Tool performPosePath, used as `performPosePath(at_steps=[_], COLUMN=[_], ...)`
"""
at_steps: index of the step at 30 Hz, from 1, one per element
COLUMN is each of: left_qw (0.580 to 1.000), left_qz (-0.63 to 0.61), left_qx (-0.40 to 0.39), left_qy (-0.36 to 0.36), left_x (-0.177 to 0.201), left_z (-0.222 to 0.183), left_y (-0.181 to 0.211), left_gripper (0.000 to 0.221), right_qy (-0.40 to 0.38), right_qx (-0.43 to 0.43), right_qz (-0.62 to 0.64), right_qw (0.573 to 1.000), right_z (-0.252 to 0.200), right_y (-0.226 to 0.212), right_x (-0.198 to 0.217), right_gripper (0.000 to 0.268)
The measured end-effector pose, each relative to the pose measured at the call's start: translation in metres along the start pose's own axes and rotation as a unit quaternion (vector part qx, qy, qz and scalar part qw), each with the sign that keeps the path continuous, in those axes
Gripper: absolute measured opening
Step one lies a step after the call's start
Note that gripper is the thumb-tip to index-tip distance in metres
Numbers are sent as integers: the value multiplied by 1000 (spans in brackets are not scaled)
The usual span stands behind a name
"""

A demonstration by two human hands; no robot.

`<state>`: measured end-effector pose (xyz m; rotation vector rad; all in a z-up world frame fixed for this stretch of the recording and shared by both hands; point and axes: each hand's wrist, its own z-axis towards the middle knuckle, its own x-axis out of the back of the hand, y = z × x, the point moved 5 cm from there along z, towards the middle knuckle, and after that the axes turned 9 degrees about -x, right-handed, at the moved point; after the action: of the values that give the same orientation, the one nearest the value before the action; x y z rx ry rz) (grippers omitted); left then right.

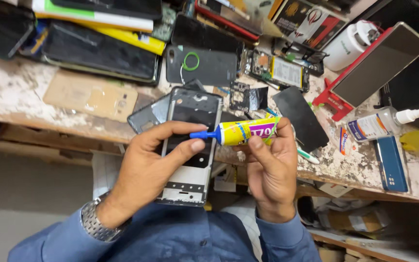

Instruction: The person removes a small internal component from a disassembled smartphone, then applies adhesive along the inner frame of the phone's back cover. The person handles the phone chassis, adhesive tube, and small internal parts.

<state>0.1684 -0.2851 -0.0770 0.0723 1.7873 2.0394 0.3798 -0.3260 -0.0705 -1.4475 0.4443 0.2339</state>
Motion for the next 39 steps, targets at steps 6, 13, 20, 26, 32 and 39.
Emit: performPosePath(at_steps=[6,13,20,26,32,39], left_qw=[986,983,994,995,991,994], left_qz=[117,132,92,76,88,39], left_qx=[-118,-129,-65,-64,-104,-1], left_qy=[-10,-15,0,-5,1,105], left_x=[-13,-21,-19,-15,-12,35], left_z=[-8,-18,-21,-22,-22,-23], left_y=[12,9,-9,-10,-12,-9], left_gripper=[19,16,17,18,18,17], right_qy=[-4,-6,11,11,24,125], right_qx=[-34,-13,-35,-32,-24,43], right_qz=[-39,-130,-122,-125,-118,-62], right_qw=[999,991,992,992,992,989], right_z=[-16,-24,-26,-27,-27,-25], right_y=[2,-5,-2,0,4,-35], right_x=[14,24,31,33,43,88], right_gripper=[33,36,33,31,25,26])
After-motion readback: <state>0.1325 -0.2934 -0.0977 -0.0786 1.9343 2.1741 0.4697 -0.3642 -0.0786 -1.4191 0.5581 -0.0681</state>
